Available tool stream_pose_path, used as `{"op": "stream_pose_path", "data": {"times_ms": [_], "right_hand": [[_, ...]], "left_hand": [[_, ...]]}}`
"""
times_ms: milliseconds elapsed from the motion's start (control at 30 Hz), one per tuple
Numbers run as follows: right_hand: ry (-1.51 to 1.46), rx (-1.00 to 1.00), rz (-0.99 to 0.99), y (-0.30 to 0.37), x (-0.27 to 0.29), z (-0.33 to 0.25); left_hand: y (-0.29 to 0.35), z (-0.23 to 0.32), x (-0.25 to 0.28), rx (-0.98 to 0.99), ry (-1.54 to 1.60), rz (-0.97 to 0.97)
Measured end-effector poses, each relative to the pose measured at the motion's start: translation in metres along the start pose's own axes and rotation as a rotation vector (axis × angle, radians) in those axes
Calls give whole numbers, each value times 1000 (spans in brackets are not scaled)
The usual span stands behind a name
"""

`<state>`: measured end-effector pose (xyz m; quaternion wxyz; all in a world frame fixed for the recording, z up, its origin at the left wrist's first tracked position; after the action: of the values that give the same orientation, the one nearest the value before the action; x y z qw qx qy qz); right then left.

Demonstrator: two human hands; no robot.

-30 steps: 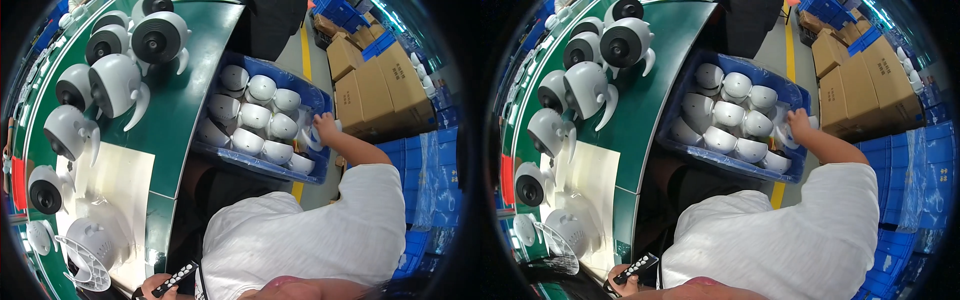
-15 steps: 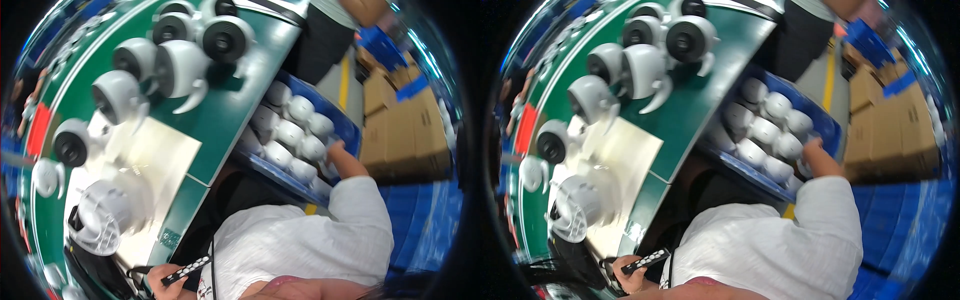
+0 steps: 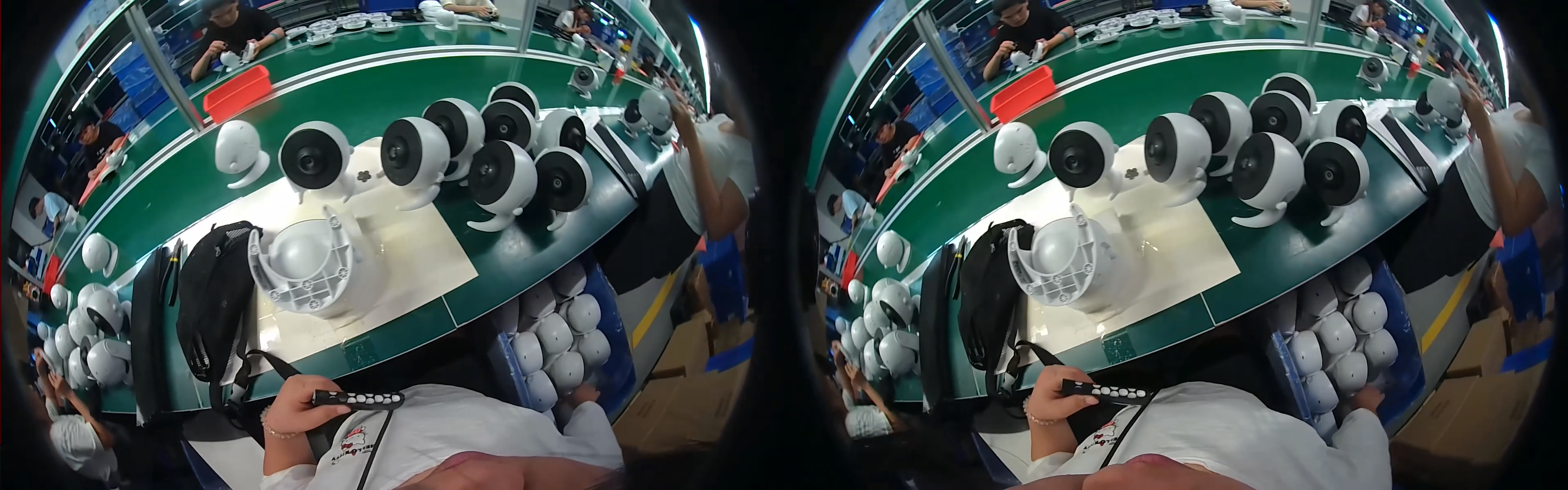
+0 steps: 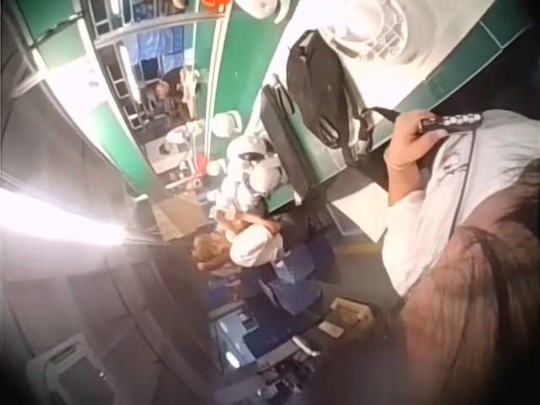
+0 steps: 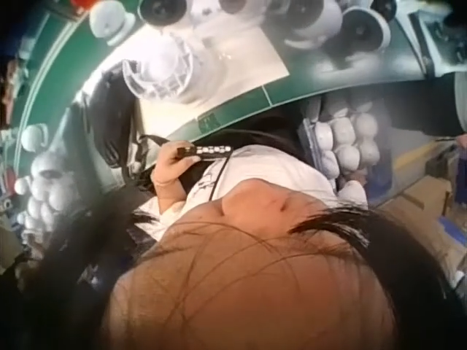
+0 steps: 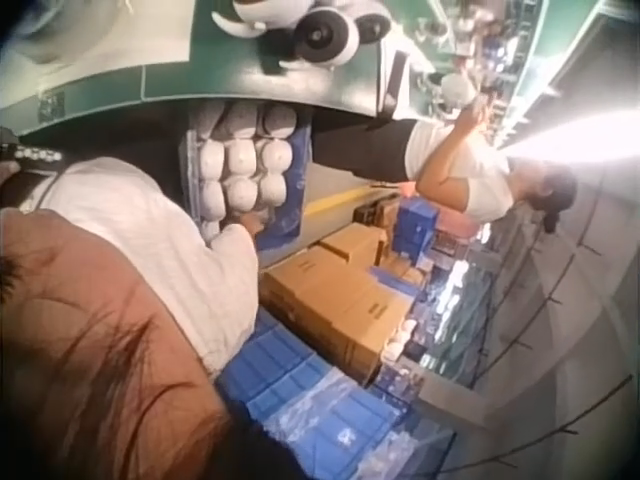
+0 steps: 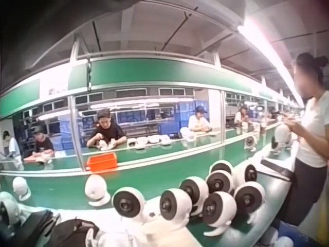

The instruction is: Assembling and sorting security camera housings and components on a factory assembly line.

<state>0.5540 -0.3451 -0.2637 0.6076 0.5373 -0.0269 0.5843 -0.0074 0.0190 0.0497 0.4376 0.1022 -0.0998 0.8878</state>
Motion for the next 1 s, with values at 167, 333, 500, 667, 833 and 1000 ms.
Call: {"op": "stream_pose_path", "data": {"times_ms": [167,333,500,667,833,1000], "right_hand": [[-87,-186,151,-2,0,18],[-302,575,43,136,240,-59],[-466,1614,421,368,456,-199],[-164,1886,763,459,574,-403],[169,1591,962,426,648,-585],[145,1562,678,395,639,-677]], "left_hand": [[-1,1,6,-48,15,-18],[40,-13,39,-72,44,134],[63,-15,70,-95,65,434],[83,-33,94,98,128,645],[70,-47,91,104,239,569],[73,-45,94,100,65,532]]}}
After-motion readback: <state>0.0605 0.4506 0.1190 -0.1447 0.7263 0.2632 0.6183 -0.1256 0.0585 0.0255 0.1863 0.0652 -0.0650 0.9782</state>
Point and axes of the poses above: each hand's wrist, its own y-axis away from the middle knuckle, its own x-axis out of the back of the hand, z = x × y, the point moved 7 cm from there along -y, towards the middle knuckle, and after that the axes turned 6 degrees about -z, right-handed, at the moved point
